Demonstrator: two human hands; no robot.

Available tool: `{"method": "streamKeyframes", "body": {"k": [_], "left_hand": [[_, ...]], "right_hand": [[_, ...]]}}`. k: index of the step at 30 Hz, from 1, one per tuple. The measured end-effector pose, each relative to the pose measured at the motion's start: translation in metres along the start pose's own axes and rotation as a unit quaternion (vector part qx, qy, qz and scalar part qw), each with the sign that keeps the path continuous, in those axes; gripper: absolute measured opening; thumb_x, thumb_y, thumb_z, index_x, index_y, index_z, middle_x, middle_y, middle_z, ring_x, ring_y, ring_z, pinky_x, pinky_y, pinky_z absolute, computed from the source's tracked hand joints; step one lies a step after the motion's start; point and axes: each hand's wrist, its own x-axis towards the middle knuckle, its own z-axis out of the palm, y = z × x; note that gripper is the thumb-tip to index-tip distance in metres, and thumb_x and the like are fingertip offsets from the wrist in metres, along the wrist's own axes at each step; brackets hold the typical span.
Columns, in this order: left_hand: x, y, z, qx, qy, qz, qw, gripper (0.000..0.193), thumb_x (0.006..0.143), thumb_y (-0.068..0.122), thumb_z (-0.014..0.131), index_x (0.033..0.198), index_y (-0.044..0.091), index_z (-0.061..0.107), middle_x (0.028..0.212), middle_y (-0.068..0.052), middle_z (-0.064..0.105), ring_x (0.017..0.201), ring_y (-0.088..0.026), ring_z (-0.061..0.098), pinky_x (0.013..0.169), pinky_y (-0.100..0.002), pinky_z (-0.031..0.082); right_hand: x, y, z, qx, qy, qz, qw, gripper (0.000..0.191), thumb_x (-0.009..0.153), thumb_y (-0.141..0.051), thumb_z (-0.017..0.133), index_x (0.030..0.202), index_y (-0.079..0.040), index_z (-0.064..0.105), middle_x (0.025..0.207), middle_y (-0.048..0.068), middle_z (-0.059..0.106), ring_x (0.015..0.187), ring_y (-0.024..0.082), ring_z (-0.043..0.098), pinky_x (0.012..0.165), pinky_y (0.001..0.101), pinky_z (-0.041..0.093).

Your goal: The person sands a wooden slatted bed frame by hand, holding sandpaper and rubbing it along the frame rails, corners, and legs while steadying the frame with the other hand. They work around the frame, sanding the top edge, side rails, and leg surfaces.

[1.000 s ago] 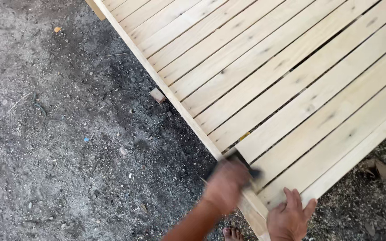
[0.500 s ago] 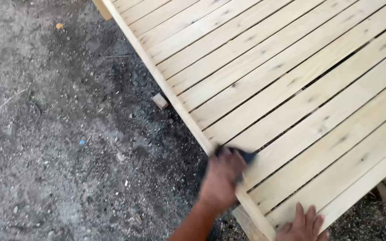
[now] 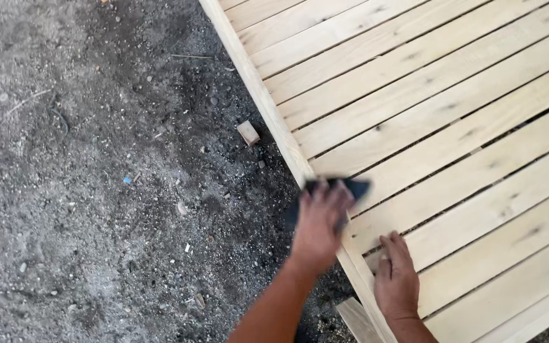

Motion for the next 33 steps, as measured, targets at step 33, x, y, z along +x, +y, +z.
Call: {"method": "streamKeyframes", "body": {"k": [33], "left_hand": [[-0.013, 0.033, 0.079, -0.561, 0.363, -0.487, 0.563, 0.068, 0.097, 0.045, 0.051, 0.139, -0.008, 0.053, 0.13, -0.025, 0.066, 0.116, -0.037, 0.065, 0.102, -0.049, 0.051]], "right_hand": [[0.02, 0.016, 0.015, -0.048, -0.054, -0.04, 0.997, 0.052, 0.087, -0.012, 0.056, 0.139, -0.007, 0.057, 0.158, 0.021, 0.043, 0.143, 0.04, 0.04, 0.115, 0.0478, 0.032]]}}
